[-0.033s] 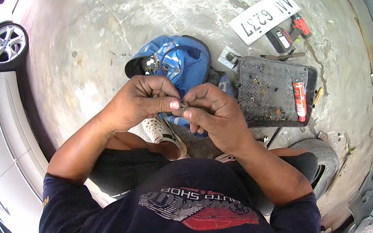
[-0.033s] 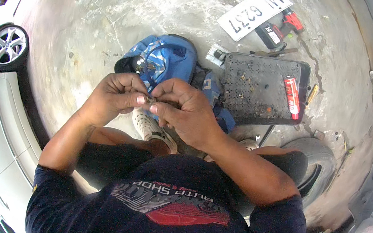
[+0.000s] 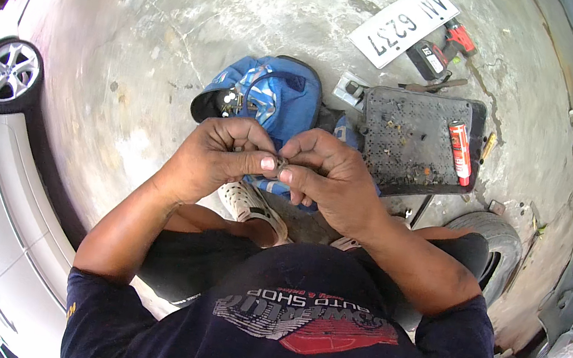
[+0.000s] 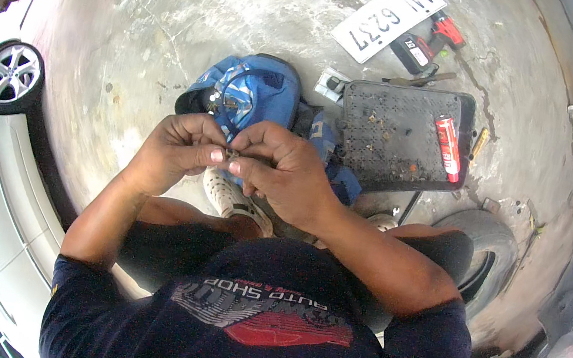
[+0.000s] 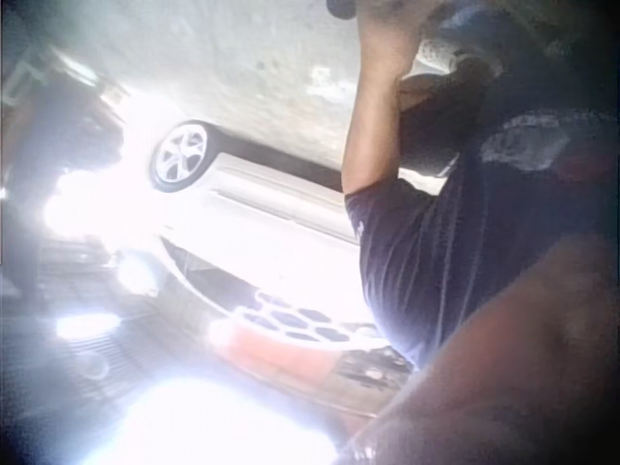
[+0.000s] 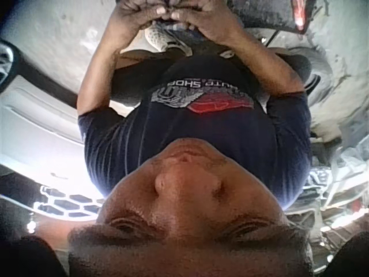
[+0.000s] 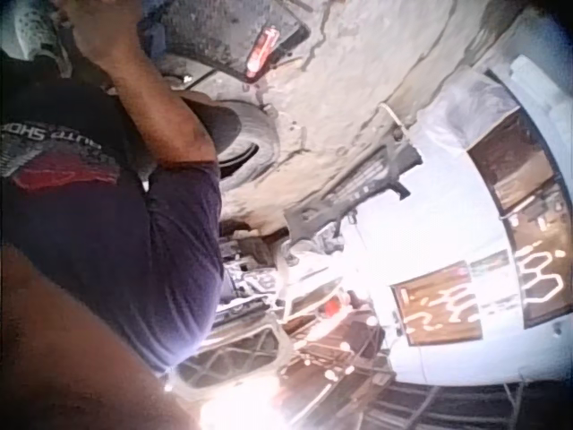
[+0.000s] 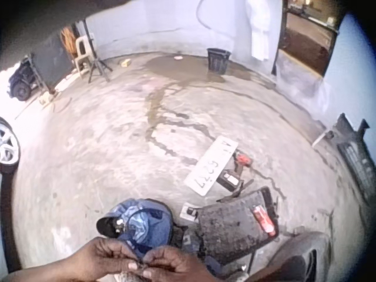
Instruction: The person searches through a bag for components, selects a bolt, and then uses pliers to install a part on the front frame of a car.
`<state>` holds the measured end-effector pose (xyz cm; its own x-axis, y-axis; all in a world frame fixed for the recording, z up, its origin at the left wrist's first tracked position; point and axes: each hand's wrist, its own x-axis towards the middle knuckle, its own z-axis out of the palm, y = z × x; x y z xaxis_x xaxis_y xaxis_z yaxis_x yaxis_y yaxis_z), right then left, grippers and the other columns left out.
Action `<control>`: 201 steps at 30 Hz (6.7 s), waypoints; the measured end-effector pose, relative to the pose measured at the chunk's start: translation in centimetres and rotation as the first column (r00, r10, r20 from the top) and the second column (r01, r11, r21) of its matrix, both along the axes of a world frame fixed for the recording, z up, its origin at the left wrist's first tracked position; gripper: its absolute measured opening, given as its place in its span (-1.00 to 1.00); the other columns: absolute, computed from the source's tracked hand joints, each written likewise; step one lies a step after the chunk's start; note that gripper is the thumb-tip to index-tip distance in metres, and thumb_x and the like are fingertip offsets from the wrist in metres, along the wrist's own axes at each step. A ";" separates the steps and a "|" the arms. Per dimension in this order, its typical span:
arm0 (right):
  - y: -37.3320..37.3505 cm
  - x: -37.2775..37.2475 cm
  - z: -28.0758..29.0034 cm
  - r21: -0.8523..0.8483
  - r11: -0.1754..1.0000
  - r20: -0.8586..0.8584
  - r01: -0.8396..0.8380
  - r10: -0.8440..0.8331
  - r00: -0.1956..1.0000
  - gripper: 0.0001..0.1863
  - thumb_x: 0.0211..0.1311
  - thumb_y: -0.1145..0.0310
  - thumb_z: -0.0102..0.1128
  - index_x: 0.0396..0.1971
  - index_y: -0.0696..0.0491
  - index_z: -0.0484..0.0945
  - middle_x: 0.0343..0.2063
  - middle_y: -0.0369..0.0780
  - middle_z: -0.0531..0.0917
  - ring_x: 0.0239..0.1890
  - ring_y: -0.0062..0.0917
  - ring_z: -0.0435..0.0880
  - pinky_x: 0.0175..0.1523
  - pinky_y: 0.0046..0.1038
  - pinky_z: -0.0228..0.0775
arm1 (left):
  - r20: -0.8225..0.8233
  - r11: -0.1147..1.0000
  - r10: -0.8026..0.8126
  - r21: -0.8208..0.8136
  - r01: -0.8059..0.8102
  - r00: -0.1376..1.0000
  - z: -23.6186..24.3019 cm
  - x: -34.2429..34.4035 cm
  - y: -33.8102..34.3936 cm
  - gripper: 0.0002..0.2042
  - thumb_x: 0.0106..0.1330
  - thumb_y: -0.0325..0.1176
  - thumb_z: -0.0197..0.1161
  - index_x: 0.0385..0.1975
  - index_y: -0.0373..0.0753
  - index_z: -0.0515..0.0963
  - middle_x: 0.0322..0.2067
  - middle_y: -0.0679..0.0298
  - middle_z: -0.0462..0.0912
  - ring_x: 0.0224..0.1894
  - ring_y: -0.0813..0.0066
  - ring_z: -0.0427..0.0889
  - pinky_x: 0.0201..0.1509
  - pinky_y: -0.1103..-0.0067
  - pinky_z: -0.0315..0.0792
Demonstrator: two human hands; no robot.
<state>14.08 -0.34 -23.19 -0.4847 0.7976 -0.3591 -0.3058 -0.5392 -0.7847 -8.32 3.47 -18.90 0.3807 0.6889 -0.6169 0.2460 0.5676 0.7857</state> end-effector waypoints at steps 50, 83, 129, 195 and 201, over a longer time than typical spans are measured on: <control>-4.3 -0.9 -6.2 0.340 0.880 0.441 -0.331 0.161 0.883 -0.79 0.20 0.33 0.33 -0.29 0.16 0.62 -0.39 -0.01 0.73 -0.28 -0.14 0.75 -0.15 -0.22 0.54 | -0.570 0.995 -0.095 -0.057 0.076 0.816 -6.2 -5.0 4.7 -0.81 0.28 -0.45 0.16 -0.19 -0.30 0.63 -0.49 0.40 0.46 -0.53 0.65 0.32 -0.45 0.63 0.30; -3.3 28.1 -24.0 -0.489 0.870 0.808 0.069 0.481 -0.340 -0.57 0.20 0.18 0.21 0.01 0.06 0.71 0.12 -0.02 0.68 0.18 -0.18 0.67 0.20 -0.16 0.52 | -0.176 0.980 -0.127 0.132 0.151 0.976 0.4 2.3 3.2 -0.89 0.28 -0.44 0.46 -0.35 -0.27 0.65 -0.57 0.58 0.35 -0.50 0.79 0.22 -0.43 0.71 0.10; 0.5 1.6 -1.4 0.723 0.684 0.472 -0.099 -0.384 0.793 -0.79 0.23 0.49 0.31 -0.15 0.11 0.55 -0.32 -0.14 0.67 -0.25 -0.28 0.69 -0.15 -0.33 0.54 | 0.224 0.988 -0.110 -0.084 0.132 0.968 -2.7 2.4 -0.6 -0.70 0.55 -0.07 0.19 -0.24 -0.20 0.60 -0.54 0.53 0.37 -0.49 0.75 0.32 -0.43 0.69 0.27; 0.5 0.8 -4.5 -0.240 0.970 -0.119 -0.037 0.008 0.993 -0.78 0.47 0.28 0.18 -0.08 0.12 0.55 -0.33 -0.28 0.61 -0.43 -0.71 0.47 -0.44 -0.64 0.24 | 0.107 0.961 -0.220 0.192 0.197 0.970 -4.6 1.5 0.2 -0.64 0.41 -0.45 0.33 0.18 -0.33 0.55 -0.30 0.35 0.65 -0.31 0.68 0.57 -0.19 0.67 0.47; 1.1 1.3 -4.7 -0.244 0.967 -0.057 0.079 -0.095 0.994 -0.80 0.47 0.35 0.18 -0.05 0.13 0.56 -0.33 -0.27 0.62 -0.45 -0.71 0.45 -0.42 -0.64 0.24 | 0.240 0.990 -0.010 -0.132 0.043 0.971 -4.4 0.2 1.6 -0.67 0.47 -0.46 0.14 0.20 -0.35 0.47 -0.08 0.27 0.54 -0.21 0.55 0.62 -0.13 0.63 0.54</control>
<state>15.35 0.75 -27.86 -0.4470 0.7315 -0.5148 -0.4074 -0.6789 -0.6109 -8.09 5.07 -23.33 0.5449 0.5934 -0.5924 0.0772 0.6681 0.7401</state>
